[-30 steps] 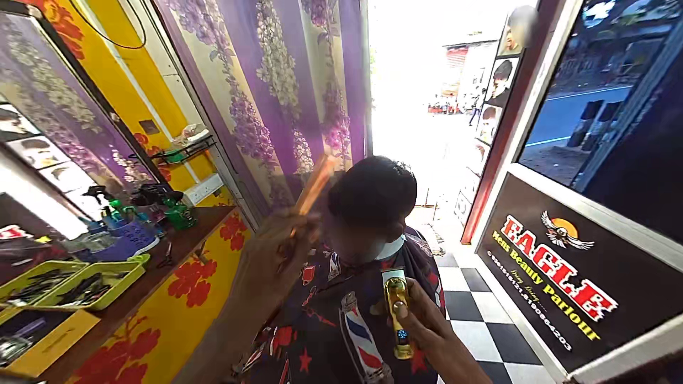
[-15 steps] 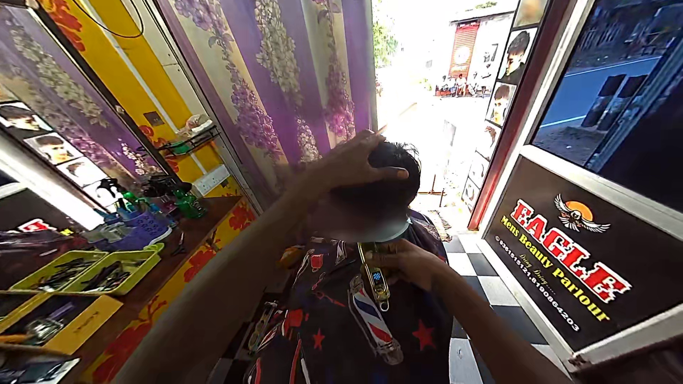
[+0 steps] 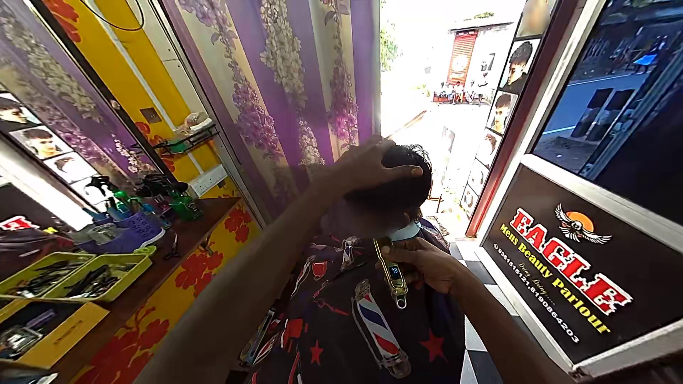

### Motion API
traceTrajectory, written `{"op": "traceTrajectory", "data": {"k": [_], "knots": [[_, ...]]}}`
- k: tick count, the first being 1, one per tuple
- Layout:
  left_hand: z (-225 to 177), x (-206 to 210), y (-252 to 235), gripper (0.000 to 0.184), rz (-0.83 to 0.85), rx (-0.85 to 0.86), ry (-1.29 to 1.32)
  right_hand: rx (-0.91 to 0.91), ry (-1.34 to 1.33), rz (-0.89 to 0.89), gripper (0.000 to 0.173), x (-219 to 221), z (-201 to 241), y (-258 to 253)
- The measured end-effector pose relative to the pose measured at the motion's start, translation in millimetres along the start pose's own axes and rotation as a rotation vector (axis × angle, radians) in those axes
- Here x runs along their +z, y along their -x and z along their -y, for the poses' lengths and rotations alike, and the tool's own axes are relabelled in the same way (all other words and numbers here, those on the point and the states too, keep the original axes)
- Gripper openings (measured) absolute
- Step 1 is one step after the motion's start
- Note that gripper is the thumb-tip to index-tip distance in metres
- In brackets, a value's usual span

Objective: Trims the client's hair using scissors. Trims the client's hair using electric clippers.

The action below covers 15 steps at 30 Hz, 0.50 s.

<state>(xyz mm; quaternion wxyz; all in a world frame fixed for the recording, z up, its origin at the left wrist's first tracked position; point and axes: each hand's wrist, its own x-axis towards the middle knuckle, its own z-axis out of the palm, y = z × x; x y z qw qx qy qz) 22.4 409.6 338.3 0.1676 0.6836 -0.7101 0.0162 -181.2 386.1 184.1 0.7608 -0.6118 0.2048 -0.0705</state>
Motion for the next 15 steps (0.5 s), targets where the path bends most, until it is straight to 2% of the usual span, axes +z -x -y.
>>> {"op": "traceTrajectory", "data": {"k": [11,15], "knots": [[12,6,-7,0.093,-0.006,-0.011,0.012,-0.120,0.075,-0.029,0.026,-3,21,4],[16,10,-5,0.095,-0.027,-0.003,-0.001,-0.071,0.139,-0.003,0.028,-5,14,-5]]}}
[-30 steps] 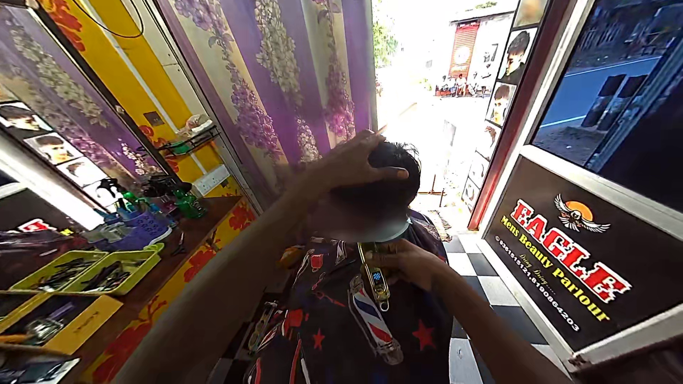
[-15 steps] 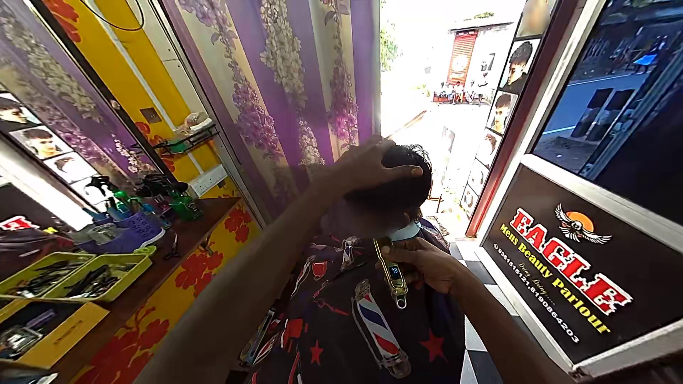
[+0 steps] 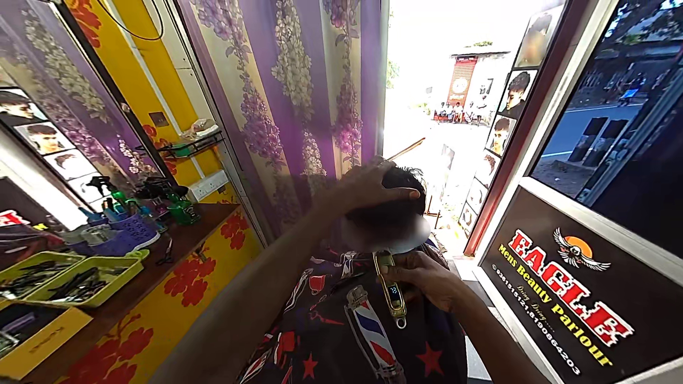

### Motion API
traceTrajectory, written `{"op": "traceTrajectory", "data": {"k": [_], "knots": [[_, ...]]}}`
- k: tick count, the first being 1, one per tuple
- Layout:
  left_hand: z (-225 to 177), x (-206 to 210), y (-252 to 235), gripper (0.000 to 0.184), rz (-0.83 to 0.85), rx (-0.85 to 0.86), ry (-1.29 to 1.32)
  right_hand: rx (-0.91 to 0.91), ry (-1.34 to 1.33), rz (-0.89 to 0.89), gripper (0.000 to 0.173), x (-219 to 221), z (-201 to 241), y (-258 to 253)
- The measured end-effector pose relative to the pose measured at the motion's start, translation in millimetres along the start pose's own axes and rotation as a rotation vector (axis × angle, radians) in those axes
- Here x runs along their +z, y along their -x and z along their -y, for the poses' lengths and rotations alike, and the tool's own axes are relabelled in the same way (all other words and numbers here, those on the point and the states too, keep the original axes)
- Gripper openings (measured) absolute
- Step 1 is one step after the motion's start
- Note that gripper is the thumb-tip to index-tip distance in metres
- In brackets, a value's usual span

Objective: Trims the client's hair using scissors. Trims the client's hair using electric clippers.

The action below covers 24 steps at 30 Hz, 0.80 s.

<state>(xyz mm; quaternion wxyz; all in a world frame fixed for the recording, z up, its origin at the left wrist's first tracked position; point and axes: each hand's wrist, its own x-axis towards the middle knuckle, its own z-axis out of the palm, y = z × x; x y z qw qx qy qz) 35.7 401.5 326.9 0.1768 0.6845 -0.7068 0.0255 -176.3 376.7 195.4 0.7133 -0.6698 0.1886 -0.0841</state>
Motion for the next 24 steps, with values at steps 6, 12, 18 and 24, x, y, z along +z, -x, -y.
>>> {"op": "traceTrajectory", "data": {"k": [6,12,18,24], "knots": [[12,9,3,0.099,-0.048,0.038,-0.027,0.033,0.058,0.072,0.036,11,-7,2],[26,11,5,0.101,-0.064,0.079,0.003,-0.062,0.172,0.175,0.046,19,-34,-2],[45,3,13,0.117,0.004,0.255,0.105,-0.326,0.707,0.003,0.049,19,-21,-9],[52,-3,27,0.122,0.032,0.358,0.198,-0.212,1.116,-0.038,0.061,18,-3,-18]]}}
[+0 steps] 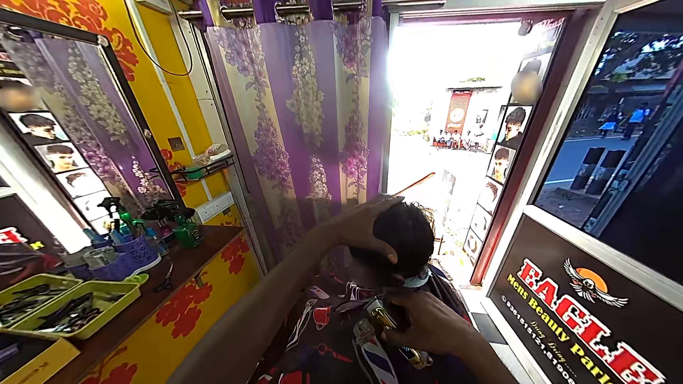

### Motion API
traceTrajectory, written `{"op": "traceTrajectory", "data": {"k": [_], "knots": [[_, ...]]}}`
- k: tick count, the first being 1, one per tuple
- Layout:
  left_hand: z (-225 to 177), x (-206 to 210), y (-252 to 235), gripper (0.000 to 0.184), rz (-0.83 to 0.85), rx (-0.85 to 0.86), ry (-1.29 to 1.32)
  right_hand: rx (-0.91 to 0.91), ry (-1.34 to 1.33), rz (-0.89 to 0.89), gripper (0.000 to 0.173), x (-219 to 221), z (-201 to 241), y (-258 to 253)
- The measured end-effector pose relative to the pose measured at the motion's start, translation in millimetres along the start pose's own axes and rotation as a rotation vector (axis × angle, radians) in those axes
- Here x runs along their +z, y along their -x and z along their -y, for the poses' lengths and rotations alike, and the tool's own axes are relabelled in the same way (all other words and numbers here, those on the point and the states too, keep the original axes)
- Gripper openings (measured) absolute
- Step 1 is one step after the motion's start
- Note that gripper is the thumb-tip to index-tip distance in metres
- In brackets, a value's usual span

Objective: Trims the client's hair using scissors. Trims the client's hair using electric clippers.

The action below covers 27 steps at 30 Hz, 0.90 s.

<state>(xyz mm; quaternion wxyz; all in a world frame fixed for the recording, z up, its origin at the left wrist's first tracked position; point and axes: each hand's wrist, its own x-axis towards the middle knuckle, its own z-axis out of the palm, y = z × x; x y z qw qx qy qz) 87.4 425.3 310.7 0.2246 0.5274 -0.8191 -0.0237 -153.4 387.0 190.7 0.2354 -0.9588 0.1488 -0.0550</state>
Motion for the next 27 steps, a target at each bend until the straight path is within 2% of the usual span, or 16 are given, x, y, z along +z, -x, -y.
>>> {"op": "traceTrajectory", "data": {"k": [5,9,13,17,19,23,27], "knots": [[-13,6,3,0.122,-0.021,-0.064,-0.009,-0.015,0.025,0.057,0.062,6,-4,14],[-24,10,-2,0.118,-0.053,-0.090,-0.028,0.044,-0.016,0.037,0.062,25,-13,41],[-41,8,-15,0.112,0.004,-0.142,-0.024,0.063,-0.117,-0.022,0.063,35,-19,68],[-60,3,-29,0.102,0.062,-0.180,0.007,0.045,-0.162,0.035,0.061,32,-11,80],[-65,2,-36,0.101,0.090,-0.221,-0.002,0.024,-0.317,0.020,0.055,26,-1,79],[-68,0,-46,0.099,0.139,-0.257,-0.023,0.052,-0.972,-0.009,0.047,24,24,63],[-71,-1,-48,0.091,0.143,-0.269,0.010,0.176,-1.167,0.001,0.033,19,21,54]]}}
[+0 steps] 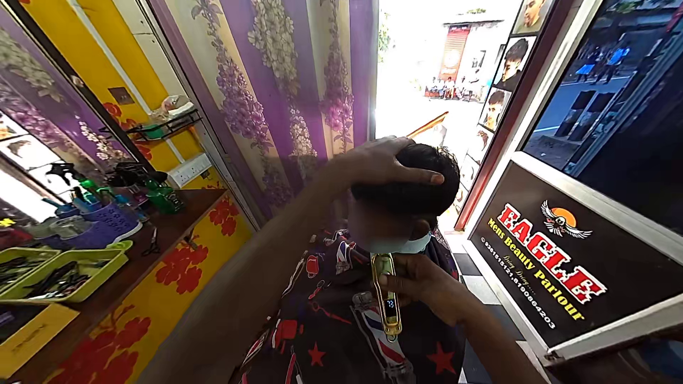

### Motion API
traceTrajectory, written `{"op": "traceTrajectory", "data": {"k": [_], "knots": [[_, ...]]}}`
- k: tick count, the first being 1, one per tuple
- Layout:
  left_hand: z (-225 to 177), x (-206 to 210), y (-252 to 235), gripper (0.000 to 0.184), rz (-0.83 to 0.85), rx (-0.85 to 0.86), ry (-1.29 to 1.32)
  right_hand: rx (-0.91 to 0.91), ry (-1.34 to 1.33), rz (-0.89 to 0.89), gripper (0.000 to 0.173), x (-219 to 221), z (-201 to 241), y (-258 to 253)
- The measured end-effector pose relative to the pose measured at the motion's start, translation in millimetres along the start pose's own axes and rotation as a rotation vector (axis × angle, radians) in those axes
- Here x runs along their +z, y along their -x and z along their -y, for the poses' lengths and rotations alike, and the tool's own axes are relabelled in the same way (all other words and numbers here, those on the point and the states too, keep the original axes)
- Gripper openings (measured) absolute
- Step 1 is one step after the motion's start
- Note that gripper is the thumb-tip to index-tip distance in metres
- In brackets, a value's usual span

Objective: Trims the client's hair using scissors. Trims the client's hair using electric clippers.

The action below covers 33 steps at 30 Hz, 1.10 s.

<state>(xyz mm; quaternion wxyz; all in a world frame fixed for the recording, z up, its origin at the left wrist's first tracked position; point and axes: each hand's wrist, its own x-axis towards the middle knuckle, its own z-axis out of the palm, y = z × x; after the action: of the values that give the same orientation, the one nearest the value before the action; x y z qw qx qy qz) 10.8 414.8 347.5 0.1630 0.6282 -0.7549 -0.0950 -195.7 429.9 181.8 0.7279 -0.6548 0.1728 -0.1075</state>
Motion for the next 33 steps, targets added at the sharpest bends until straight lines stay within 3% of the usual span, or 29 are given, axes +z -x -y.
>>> {"op": "traceTrajectory", "data": {"k": [8,33], "knots": [[0,2,-3,0.090,-0.012,0.013,-0.009,0.062,-0.094,0.044,0.027,-24,7,2],[-5,2,-5,0.098,-0.007,-0.020,-0.015,-0.104,-0.047,-0.091,0.030,-28,24,10]]}}
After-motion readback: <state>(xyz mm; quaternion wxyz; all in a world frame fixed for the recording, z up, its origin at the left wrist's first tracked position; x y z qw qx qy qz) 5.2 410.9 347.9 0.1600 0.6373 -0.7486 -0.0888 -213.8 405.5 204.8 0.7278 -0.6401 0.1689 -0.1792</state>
